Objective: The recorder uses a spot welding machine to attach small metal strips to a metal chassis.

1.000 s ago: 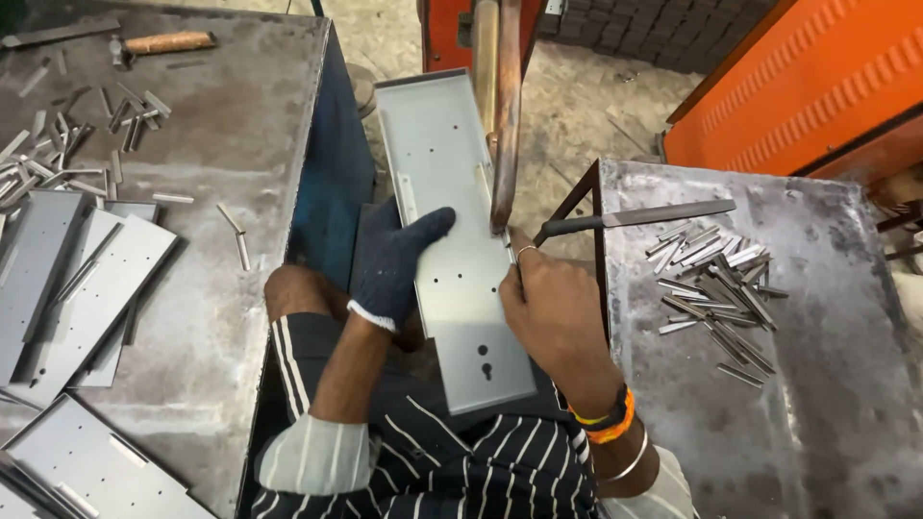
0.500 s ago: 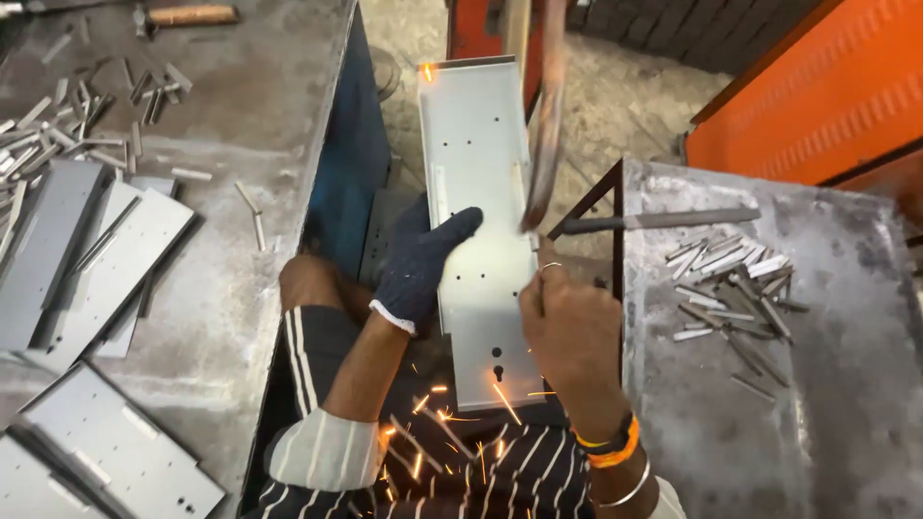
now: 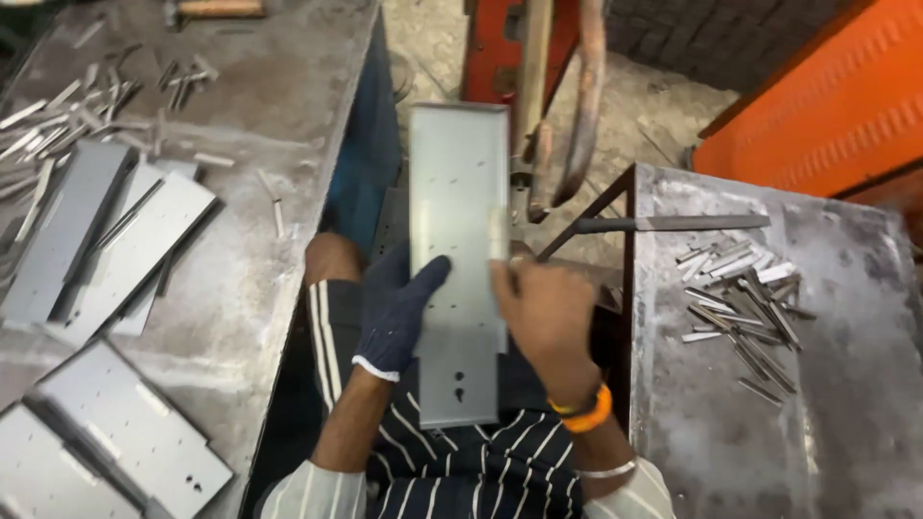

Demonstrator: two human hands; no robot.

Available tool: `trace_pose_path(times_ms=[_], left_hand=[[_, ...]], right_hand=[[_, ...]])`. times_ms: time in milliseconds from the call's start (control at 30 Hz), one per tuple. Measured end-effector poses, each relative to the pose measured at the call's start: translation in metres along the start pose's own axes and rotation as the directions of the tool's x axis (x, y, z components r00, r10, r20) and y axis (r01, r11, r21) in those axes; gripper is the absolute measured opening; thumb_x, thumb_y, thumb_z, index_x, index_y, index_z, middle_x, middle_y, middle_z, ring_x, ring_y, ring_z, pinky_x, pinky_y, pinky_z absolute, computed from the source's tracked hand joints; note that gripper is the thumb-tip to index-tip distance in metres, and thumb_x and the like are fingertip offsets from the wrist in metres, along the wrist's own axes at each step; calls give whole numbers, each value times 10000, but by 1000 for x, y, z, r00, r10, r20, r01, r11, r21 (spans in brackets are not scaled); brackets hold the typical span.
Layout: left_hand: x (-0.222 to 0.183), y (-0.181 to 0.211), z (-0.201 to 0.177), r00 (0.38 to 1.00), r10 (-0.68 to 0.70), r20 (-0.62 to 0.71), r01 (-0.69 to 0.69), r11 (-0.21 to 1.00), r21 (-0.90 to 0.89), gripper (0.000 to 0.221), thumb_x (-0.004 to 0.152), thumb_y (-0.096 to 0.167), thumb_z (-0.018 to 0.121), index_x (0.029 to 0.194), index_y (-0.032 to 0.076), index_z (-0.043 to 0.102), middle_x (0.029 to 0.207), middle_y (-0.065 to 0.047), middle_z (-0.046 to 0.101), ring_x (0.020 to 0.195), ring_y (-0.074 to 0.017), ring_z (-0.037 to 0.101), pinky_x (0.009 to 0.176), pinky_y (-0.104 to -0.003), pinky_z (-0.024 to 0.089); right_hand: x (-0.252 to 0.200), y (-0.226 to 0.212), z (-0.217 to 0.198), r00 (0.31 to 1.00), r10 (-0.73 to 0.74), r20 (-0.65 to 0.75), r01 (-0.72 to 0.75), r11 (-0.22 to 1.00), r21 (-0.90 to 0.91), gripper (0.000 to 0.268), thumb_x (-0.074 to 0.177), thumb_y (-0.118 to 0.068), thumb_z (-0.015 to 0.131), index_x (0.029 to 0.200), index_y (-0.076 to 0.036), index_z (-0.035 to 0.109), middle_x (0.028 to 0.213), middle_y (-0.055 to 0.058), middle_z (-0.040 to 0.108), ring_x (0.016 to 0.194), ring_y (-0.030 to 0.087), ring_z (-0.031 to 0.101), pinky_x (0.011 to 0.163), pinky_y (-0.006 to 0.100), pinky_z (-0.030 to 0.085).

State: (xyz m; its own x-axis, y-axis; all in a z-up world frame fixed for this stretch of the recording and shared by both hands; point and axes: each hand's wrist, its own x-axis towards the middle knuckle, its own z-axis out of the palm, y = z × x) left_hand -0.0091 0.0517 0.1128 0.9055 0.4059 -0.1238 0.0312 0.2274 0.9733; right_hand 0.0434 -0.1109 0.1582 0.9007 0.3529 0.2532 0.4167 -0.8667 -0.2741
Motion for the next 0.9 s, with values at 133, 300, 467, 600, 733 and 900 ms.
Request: trace_pose_path(times_ms=[133, 300, 467, 600, 733, 900], left_hand=[[-8, -78, -86, 916, 94, -389, -20, 981, 191, 343, 888, 148, 757, 1170, -48, 736, 1060, -161, 796, 876, -178, 728, 780, -311, 575], [-61, -143, -236, 606, -3, -796, 211, 965, 157, 365, 850, 207, 818, 1123, -29, 766, 895, -129, 759, 733, -176, 657, 683, -343, 539], [-134, -114, -329, 489, 99, -867, 302, 913, 275, 489, 841, 358, 852, 1120, -31, 751, 967, -131, 761, 820, -205, 654, 748, -360, 529], [-150, -82, -334, 465, 398, -791, 638, 469, 611, 710, 775, 466, 829, 1291, -1, 686, 1230, -236, 685, 1096, -383, 637, 937, -494, 454], [-108, -146, -361, 671, 571, -474, 445, 200, 873, 795, 916, 455, 774, 1527, 23, 507, 1594, -242, 453, 1488, -410, 394, 1269, -539, 231], [-57, -175, -361, 925, 247, -289, 326, -127, 937, 601, 844, 235, 655, 1418, 81, 571, 1531, -148, 519, 1435, -325, 444, 1261, -596, 62]], right_hand=[[-20, -28, 58, 930, -248, 273, 200, 961, 192, 347, 898, -357, 671, 684, -91, 734, 605, 175, 665, 565, 389, 670, 548, 504, 511], [-48, -73, 61, 708, -457, 538, 177, 853, 491, 362, 890, -346, 704, 699, -38, 704, 610, 193, 649, 598, 394, 652, 561, 502, 473], [-50, -85, 77, 648, -507, 568, 205, 834, 512, 380, 890, -335, 715, 665, -29, 684, 592, 172, 640, 581, 375, 644, 550, 490, 459], [-47, -90, 78, 645, -470, 603, 211, 868, 450, 392, 888, -341, 721, 656, -27, 681, 570, 171, 605, 551, 369, 626, 542, 484, 444], [-48, -84, 88, 650, -423, 631, 194, 895, 401, 383, 879, -346, 727, 665, -31, 688, 549, 173, 583, 528, 360, 610, 538, 478, 432], [-52, -89, 86, 672, -375, 639, 167, 917, 363, 368, 873, -347, 719, 670, -41, 688, 541, 159, 582, 519, 353, 610, 529, 473, 431]])
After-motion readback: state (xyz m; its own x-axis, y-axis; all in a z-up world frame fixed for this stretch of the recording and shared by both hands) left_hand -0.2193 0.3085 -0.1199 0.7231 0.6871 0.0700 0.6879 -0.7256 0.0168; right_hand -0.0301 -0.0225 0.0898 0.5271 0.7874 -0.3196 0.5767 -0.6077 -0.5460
